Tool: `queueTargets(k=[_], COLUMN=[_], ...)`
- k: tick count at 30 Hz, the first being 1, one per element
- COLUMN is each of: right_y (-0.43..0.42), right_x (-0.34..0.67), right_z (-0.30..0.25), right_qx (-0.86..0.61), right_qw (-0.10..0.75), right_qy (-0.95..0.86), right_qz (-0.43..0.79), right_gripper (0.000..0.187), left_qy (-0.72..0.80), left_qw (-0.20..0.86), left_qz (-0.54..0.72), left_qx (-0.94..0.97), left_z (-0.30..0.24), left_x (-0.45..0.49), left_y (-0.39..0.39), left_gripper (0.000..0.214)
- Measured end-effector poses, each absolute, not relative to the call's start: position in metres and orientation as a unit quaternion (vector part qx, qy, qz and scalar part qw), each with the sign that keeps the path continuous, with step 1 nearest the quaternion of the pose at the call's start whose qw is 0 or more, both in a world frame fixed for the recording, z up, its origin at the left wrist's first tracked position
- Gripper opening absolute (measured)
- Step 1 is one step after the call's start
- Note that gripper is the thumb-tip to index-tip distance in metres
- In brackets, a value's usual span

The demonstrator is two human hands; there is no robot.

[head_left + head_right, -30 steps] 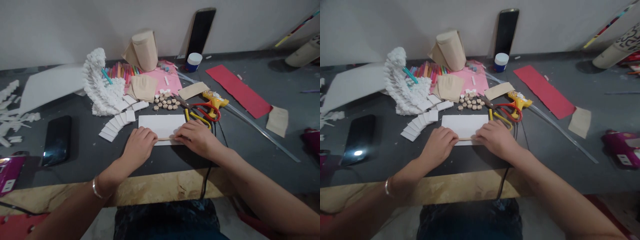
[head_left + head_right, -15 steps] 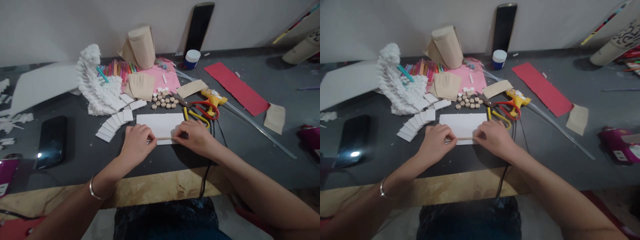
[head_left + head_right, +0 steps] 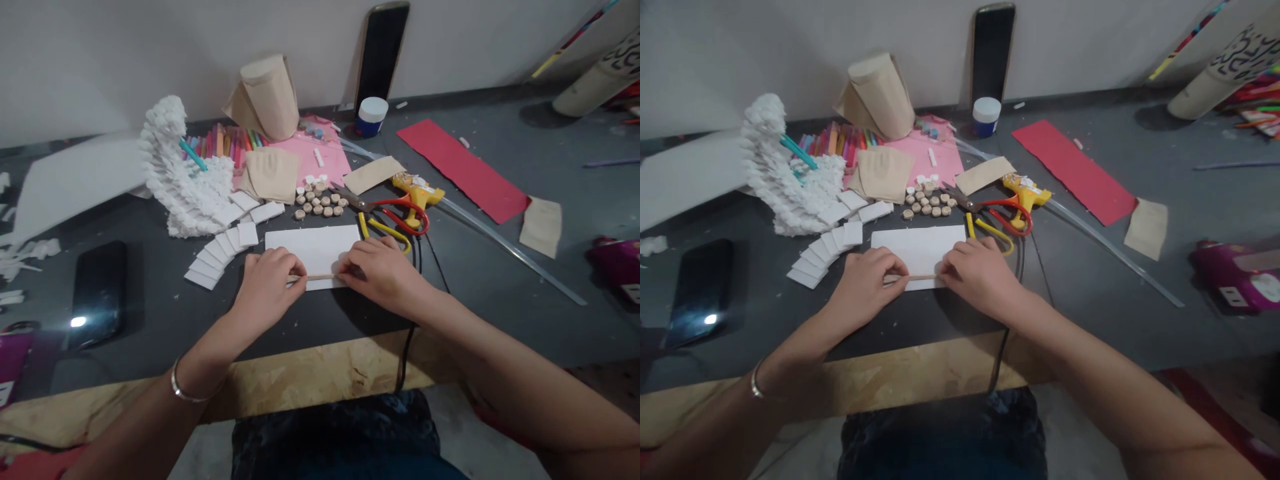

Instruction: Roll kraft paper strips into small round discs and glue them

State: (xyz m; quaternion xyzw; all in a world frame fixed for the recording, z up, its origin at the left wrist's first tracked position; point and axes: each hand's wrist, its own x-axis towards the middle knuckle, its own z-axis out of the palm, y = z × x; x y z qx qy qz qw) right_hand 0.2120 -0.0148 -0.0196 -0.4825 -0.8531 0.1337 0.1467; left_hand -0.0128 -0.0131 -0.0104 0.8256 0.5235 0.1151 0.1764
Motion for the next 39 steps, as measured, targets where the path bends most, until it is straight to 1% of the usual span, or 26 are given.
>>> queueTargets(k=[5, 7, 13, 17, 20, 23, 25, 28, 32, 36, 39], right_y=[-0.014, -0.014, -0.013, -0.016, -0.018, -0.019, -0.02, -0.021, -0.021, -0.02, -0.02], right_x=[0.212, 0.213, 0.214, 0.213, 0.211, 0.211, 0.211, 0.211, 0.211, 0.212, 0.212], right_z=[-0.023, -0.023, -0.022, -0.016, -0.013, -0.012, -0.012, -0.012, -0.011, -0.012, -0.012], right_qx=[-0.454, -0.445, -0.436, -0.452, -0.457, -0.444, -0.431, -0.423, -0.417, -0.42, -0.427], right_qw=[0.168, 0.175, 0.231, 0.259, 0.273, 0.275, 0.276, 0.285, 0.294, 0.303, 0.306], right_qy=[-0.866, -0.867, -0.836, -0.805, -0.793, -0.804, -0.814, -0.817, -0.811, -0.793, -0.777], right_qz=[0.128, 0.138, 0.24, 0.286, 0.296, 0.286, 0.273, 0.267, 0.287, 0.321, 0.348], right_gripper=[0.005, 0.007, 0.015, 0.014, 0.013, 0.026, 0.029, 0.027, 0.023, 0.015, 0.009], left_qy=[0.504, 0.484, 0.471, 0.482, 0.493, 0.468, 0.43, 0.405, 0.415, 0.407, 0.41], left_qw=[0.117, 0.111, 0.162, 0.187, 0.188, 0.189, 0.201, 0.203, 0.182, 0.18, 0.198], left_qz=[0.14, 0.155, 0.183, 0.217, 0.241, 0.264, 0.288, 0.315, 0.314, 0.321, 0.325], left_qx=[0.845, 0.854, 0.848, 0.828, 0.814, 0.822, 0.832, 0.834, 0.834, 0.836, 0.829], left_z=[-0.013, -0.014, -0.016, -0.013, -0.011, -0.01, -0.011, -0.012, -0.012, -0.013, -0.012], left_x=[-0.009, -0.009, -0.012, -0.012, -0.013, -0.013, -0.012, -0.012, -0.011, -0.011, -0.01], left_y=[-0.022, -0.024, -0.024, -0.024, -0.026, -0.027, -0.027, -0.028, -0.029, -0.03, -0.031], left_gripper=[0.007, 0.008, 0.011, 0.011, 0.009, 0.012, 0.016, 0.019, 0.02, 0.02, 0.019])
